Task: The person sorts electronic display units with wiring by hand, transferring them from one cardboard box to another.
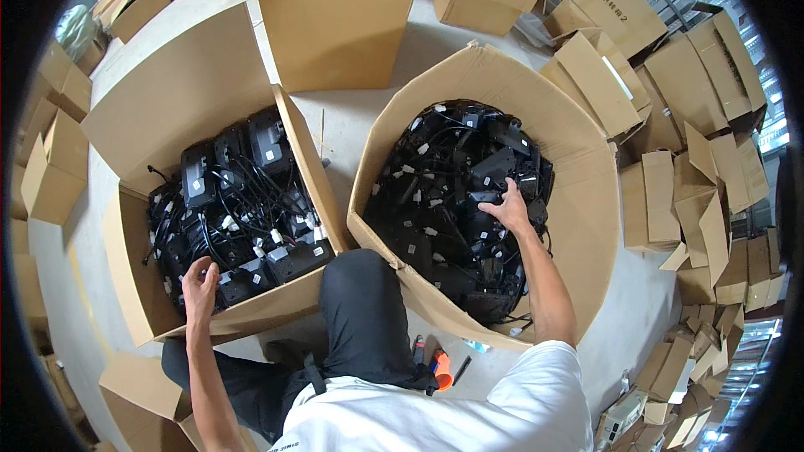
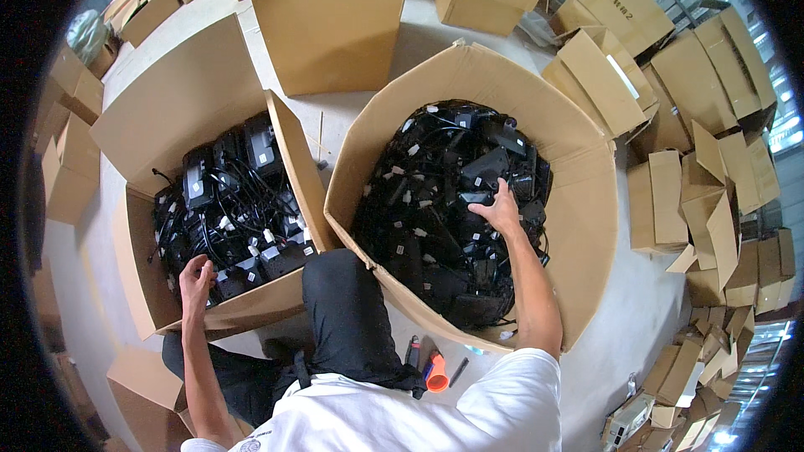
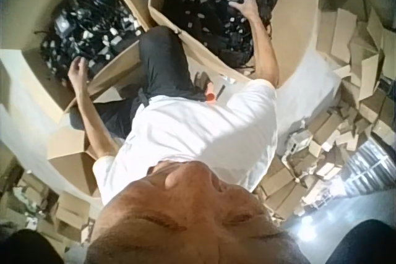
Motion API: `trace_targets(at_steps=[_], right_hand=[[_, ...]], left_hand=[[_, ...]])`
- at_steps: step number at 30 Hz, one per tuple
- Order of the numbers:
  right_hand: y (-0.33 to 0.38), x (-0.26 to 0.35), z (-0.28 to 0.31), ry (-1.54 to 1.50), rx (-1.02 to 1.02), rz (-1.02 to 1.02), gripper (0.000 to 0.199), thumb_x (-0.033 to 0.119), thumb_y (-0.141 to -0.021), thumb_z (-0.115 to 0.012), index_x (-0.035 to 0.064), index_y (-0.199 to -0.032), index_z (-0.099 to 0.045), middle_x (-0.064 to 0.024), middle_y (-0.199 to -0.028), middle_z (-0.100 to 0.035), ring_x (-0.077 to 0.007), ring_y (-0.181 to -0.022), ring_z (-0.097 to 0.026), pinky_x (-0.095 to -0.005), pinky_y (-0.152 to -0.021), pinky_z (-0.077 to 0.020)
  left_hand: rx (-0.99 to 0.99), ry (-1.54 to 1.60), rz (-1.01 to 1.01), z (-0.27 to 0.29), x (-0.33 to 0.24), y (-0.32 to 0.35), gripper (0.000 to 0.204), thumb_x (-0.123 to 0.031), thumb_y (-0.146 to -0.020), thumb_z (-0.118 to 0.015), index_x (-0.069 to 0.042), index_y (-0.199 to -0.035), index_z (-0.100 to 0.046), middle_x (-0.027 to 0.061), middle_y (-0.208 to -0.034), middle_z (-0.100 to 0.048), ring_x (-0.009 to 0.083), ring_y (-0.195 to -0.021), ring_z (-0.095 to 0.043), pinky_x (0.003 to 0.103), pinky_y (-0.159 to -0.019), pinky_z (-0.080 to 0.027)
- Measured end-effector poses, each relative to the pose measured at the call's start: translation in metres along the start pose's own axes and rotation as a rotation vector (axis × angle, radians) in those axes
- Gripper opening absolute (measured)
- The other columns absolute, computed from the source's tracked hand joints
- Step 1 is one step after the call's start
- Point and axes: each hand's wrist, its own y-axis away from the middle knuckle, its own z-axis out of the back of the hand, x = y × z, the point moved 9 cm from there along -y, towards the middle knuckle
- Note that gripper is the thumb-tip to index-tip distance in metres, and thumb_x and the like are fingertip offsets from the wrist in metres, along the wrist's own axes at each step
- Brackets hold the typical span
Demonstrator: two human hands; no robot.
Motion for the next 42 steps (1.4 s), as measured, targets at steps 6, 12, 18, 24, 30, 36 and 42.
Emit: trace_targets(at_steps=[6,12,18,24,30,36,42], right_hand=[[0.014,0.018,0.002,-0.043,-0.058,0.082,0.076,0.034,-0.072,-0.088,0.0083,-0.135,-0.054,-0.0214,-0.11,-0.067,-0.0332,-0.1,-0.066,-0.0419,-0.089,-0.0516],[0.043,0.085,0.013,0.009,-0.087,0.381,0.041,0.025,-0.071,-0.084,-0.0002,-0.1,-0.068,-0.0172,-0.095,-0.067,-0.0341,-0.09,-0.066,-0.0403,-0.082,-0.0521],[0.099,0.19,0.134,-0.25,-0.263,0.513,0.032,0.016,-0.073,-0.086,-0.0001,-0.092,-0.066,-0.0041,-0.087,-0.064,-0.0134,-0.077,-0.058,-0.0288,-0.073,-0.0493],[0.174,0.309,0.193,-0.647,-0.296,0.697,0.035,0.008,-0.073,-0.088,0.001,-0.097,-0.063,-0.0013,-0.092,-0.06,-0.0124,-0.084,-0.057,-0.0264,-0.078,-0.0482],[0.272,0.396,0.16,-0.248,-0.323,1.246,0.046,0.007,-0.061,-0.092,0.0046,-0.1,-0.066,-0.0125,-0.093,-0.065,-0.0263,-0.084,-0.065,-0.0374,-0.077,-0.0536],[0.318,0.43,0.082,-0.046,-0.089,1.611,0.037,0.007,-0.064,-0.087,0.0024,-0.094,-0.066,-0.011,-0.093,-0.067,-0.0298,-0.086,-0.066,-0.0454,-0.082,-0.0563],[0.363,0.448,0.053,0.018,0.05,1.839,0.027,0.016,-0.07,-0.088,0.0034,-0.081,-0.066,-0.0093,-0.086,-0.066,-0.0268,-0.086,-0.068,-0.0418,-0.081,-0.0577]], left_hand=[[0.015,-0.057,-0.086,-0.006,0.0,0.001,0.036,-0.019,-0.097,-0.066,0.007,-0.122,-0.064,0.0086,-0.101,-0.07,0.011,-0.078,-0.064,0.025,-0.068,-0.053],[0.001,-0.137,-0.145,-0.007,-0.014,0.005,0.031,-0.017,-0.096,-0.065,0.006,-0.117,-0.066,0.0092,-0.094,-0.071,0.0122,-0.079,-0.065,0.027,-0.072,-0.054],[-0.106,0.1,-0.171,-0.008,-0.035,0.015,0.024,-0.012,-0.097,-0.064,0.005,-0.113,-0.068,0.0073,-0.093,-0.072,0.0121,-0.082,-0.067,0.026,-0.073,-0.053],[0.122,0.318,-0.58,-0.093,-0.199,0.104,0.017,-0.007,-0.1,-0.06,0.003,-0.11,-0.069,0.0079,-0.096,-0.071,0.0128,-0.084,-0.068,0.026,-0.076,-0.056],[0.855,1.089,-0.137,-0.156,-0.261,0.17,0.07,-0.056,-0.106,-0.034,0.006,-0.129,-0.057,0.0162,-0.114,-0.069,0.0259,-0.097,-0.07,0.037,-0.084,-0.058],[1.099,1.205,0.021,-0.143,-0.241,0.182,0.084,-0.073,-0.095,-0.041,-0.008,-0.147,-0.044,0.0122,-0.136,-0.059,0.0272,-0.131,-0.054,0.052,-0.11,-0.043],[1.003,1.645,0.156,-0.104,-0.215,0.166,0.11,-0.092,-0.078,-0.034,-0.017,-0.159,-0.027,0.0167,-0.159,-0.035,0.04,-0.144,-0.037,0.069,-0.111,-0.032]])
